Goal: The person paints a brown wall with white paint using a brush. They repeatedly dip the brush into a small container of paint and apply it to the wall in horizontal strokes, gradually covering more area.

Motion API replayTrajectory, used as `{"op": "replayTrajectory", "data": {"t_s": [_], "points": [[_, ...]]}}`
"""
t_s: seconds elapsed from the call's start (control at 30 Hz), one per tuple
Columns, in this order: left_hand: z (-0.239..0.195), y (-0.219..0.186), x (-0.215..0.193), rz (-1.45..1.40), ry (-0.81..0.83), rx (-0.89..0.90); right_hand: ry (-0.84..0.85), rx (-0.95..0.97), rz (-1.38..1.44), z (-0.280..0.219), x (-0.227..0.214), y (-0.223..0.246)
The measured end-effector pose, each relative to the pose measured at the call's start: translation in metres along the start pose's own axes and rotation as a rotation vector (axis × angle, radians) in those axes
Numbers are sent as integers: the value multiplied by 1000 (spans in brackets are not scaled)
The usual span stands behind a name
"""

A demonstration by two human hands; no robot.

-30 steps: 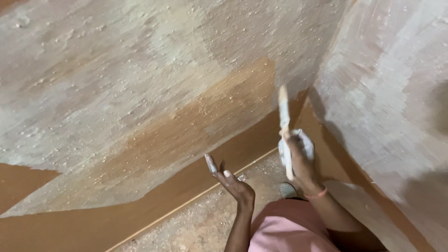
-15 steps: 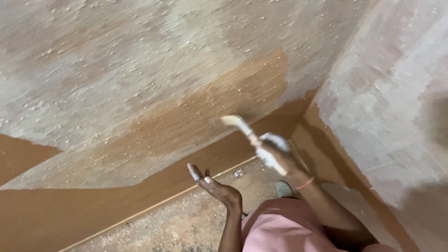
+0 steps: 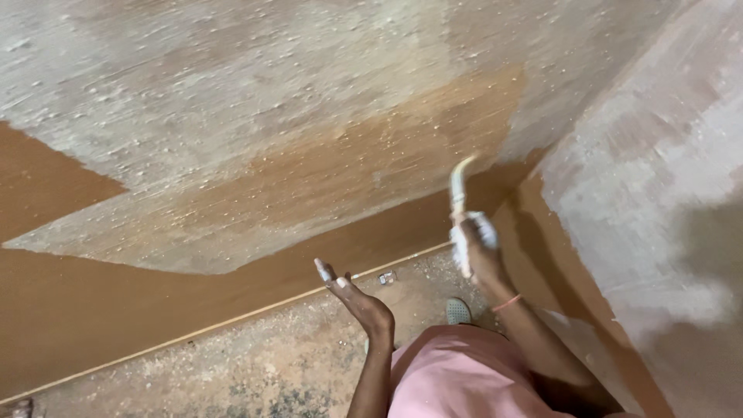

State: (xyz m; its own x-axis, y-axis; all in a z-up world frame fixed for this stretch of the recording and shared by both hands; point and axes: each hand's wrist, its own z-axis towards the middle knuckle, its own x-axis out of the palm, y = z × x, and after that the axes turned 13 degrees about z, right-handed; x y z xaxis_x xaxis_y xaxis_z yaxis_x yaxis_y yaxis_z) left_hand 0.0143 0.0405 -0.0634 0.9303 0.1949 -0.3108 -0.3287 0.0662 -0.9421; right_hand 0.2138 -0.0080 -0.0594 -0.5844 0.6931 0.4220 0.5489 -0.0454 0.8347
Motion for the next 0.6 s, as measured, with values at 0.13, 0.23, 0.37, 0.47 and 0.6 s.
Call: {"op": "replayTrajectory", "data": {"t_s": [0.13,0.23,0.37,0.47,0.6], "points": [[-1,-5,-1,-11,17,31,250,107,35,-20,10,-27],[0,-5,-3,-19,7,27,297,204,23,-21,-2,-35],[0,-3,-3,-20,10,-3,166,102,-25,7,-35,-21],[1,-2,-6,-32,-11,6,67,-52,2,10,-68,-11],[5,5,-6,-55,-39,-4,-149,-150,134,11,-92,-18]]}}
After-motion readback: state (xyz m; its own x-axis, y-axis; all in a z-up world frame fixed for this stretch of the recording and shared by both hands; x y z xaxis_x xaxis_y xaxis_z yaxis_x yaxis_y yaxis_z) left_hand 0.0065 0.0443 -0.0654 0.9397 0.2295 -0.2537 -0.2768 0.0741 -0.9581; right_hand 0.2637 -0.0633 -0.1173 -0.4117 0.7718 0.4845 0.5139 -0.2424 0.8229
